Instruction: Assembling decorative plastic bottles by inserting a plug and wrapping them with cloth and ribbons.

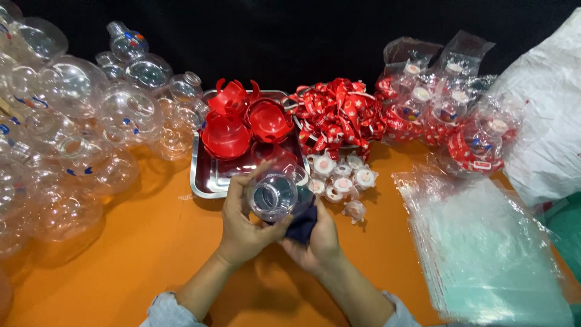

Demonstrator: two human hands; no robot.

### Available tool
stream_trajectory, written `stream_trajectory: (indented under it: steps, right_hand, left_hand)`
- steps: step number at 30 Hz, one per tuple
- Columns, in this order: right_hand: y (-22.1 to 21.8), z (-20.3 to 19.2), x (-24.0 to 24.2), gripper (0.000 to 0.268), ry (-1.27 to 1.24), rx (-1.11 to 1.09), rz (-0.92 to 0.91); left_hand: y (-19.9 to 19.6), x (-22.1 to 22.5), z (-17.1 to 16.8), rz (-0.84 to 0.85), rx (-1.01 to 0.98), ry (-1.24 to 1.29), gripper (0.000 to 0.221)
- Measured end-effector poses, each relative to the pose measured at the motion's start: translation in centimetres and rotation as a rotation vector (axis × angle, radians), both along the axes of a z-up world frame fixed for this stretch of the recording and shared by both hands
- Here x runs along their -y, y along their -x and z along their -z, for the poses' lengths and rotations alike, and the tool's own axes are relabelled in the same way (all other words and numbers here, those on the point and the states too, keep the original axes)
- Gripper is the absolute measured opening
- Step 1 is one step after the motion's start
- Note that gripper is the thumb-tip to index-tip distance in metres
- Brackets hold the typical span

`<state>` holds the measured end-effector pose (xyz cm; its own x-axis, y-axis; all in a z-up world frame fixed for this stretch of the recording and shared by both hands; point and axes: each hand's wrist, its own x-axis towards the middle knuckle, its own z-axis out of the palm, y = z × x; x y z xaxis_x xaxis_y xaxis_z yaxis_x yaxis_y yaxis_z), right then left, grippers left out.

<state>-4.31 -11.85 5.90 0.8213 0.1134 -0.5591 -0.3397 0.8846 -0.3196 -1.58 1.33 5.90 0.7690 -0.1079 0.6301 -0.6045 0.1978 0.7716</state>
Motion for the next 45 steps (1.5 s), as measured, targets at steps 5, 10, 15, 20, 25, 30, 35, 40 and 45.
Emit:
stream_trajectory:
  steps: [5, 10, 15, 20, 25, 30, 35, 40, 45]
  right_hand:
    - [2.2, -0.9, -1.0, 0.074, 0.399, 0.428, 0.115]
    - [2.0, 1.6, -0.3, 0.071, 1.098, 0.904, 0.202]
    - [2.6, 0.9, -0.6, 0.058, 1.499, 1.051, 0.189]
    - [3.0, 1.6, -1.3, 0.055, 1.864, 0.946, 0.100]
    - [3.2, 2.9, -1.8, 0.064, 2.032, 1.010, 0.097]
    - [2.7, 0.6, -1.2, 0.055, 1.854, 0.984, 0.088]
    - [2.1, 0.0, -0.4, 0.044, 1.611, 0.971, 0.067]
    - [2.7, 1.0, -1.2, 0.053, 1.848, 0.987, 0.129]
    - [2.9, 2.5, -1.7, 0.065, 2.125, 0.959, 0.206]
  left_hand:
    - [-0.3, -0.8, 0.4, -0.199, -0.068, -0.085, 0.068]
    - [0.0, -0.4, 0.6, -0.123, 0.002, -0.009, 0.065]
    - [-0.2, -0.1, 3.1, -0.077, -0.040, 0.057, 0.066]
    - [0.1, 0.6, 2.9, -0.139, -0.263, 0.084, 0.055]
    - [0.0, 0.8, 3.3, -0.182, -0.510, 0.218, 0.051]
    - [-0.1, 0.8, 3.7, -0.133, -0.524, 0.183, 0.063]
    - [0.4, 0.9, 3.0, -0.136, -0.471, 0.020, 0.053]
    - [0.5, 0.6, 1.8, -0.115, -0.358, 0.027, 0.053]
    - [0.4, 0.8, 2.4, 0.009, -0.410, 0.199, 0.057]
